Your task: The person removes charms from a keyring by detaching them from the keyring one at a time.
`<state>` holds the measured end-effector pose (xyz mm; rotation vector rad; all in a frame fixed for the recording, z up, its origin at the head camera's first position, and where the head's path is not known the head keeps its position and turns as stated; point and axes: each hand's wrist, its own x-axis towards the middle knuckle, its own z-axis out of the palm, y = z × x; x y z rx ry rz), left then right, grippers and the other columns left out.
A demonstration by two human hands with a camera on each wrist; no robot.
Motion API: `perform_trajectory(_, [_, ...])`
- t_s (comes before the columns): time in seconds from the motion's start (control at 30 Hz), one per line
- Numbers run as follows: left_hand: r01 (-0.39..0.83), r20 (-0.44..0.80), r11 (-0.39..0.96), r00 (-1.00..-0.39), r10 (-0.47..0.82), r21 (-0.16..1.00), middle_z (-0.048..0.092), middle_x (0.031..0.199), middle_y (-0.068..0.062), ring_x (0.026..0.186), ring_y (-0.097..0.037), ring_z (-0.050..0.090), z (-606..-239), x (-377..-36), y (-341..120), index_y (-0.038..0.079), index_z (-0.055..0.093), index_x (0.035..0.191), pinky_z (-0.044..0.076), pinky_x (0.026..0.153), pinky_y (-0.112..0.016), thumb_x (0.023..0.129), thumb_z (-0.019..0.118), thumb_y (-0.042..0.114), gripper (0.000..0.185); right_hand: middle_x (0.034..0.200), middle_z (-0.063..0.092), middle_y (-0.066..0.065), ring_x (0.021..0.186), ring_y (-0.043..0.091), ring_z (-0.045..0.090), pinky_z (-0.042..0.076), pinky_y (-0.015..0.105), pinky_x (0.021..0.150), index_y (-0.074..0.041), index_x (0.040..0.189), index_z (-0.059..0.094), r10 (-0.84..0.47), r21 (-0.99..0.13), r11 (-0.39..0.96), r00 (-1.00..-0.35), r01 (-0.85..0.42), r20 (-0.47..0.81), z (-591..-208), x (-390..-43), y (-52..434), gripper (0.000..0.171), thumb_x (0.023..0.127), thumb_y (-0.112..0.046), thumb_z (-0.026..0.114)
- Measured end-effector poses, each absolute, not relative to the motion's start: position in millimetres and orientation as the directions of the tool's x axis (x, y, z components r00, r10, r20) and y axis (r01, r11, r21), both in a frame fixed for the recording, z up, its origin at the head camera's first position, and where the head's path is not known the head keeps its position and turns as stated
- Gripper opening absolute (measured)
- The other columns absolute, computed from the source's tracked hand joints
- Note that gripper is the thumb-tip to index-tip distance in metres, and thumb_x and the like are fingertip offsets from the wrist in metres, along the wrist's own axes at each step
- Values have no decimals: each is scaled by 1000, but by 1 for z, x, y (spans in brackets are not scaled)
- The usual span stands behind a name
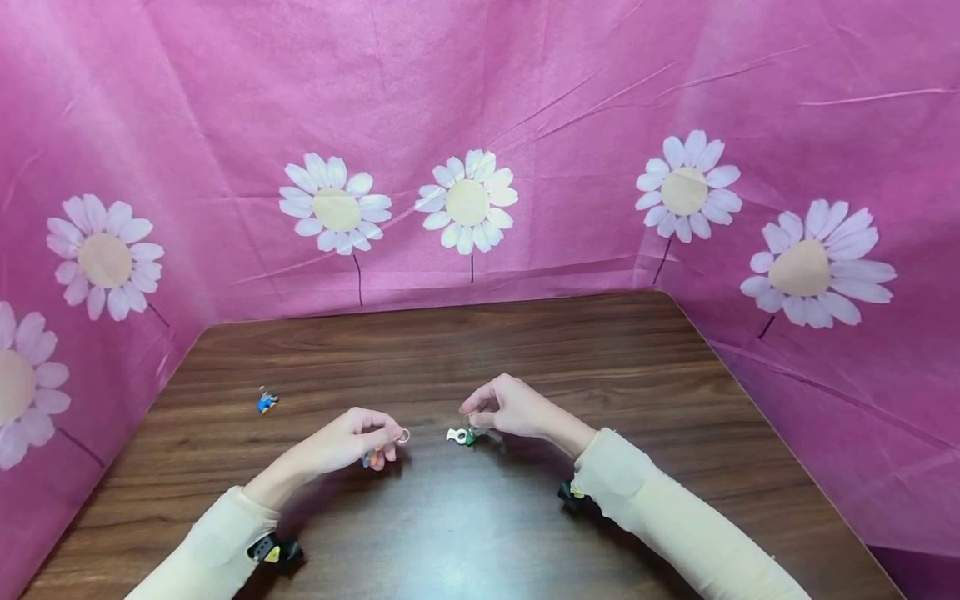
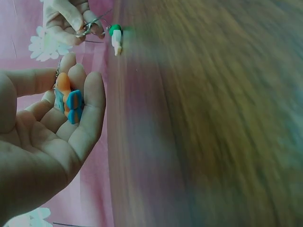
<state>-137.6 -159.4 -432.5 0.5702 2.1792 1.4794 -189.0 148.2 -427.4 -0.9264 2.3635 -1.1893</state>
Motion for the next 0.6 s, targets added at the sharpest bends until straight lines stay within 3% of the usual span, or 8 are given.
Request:
perform_trajectory(0.13, [75, -137, 341, -819, 558, 937, 67, 80, -21, 62, -14, 58, -432, -138, -167, -10, 68, 106, 53, 57, -26, 103, 58, 14, 27, 103, 76, 7, 98, 10, 68, 53, 29, 90, -1, 109, 76, -678, -786, 449, -735, -425, 10, -427, -191, 150, 18, 93, -6, 72])
perform_trajectory(0.33, [61, -142, 348, -836, 530, 935, 68, 81, -21, 63, -13, 60, -433, -144, -188, -11, 67, 109, 53, 57, -24, 105, 57, 15, 29, 87, 75, -11, 75, 1, 61, 52, 26, 73, -12, 98, 79, -648, -616, 561, -756, -553, 88, -422, -189, 151, 9, 90, -9, 76])
perform_trajectory(0.43, [54, -127, 335, -860, 495, 941, 67, 82, -20, 66, -13, 62, -429, -148, -206, -15, 64, 111, 54, 59, -24, 106, 55, 16, 32, 81, 71, -15, 69, 1, 58, 52, 27, 68, -13, 93, 77, -642, -615, 550, -757, -565, 122, -423, -192, 151, 4, 90, -11, 78])
perform_trajectory(0.6, [-1, -112, 259, -902, 416, 966, 67, 85, -13, 73, -13, 64, -419, -151, -239, -21, 58, 117, 58, 65, -27, 107, 51, 14, 37, 84, 71, -13, 76, 3, 63, 54, 30, 72, -13, 94, 73, -625, -678, 498, -766, -541, 153, -424, -195, 152, 4, 93, -17, 76])
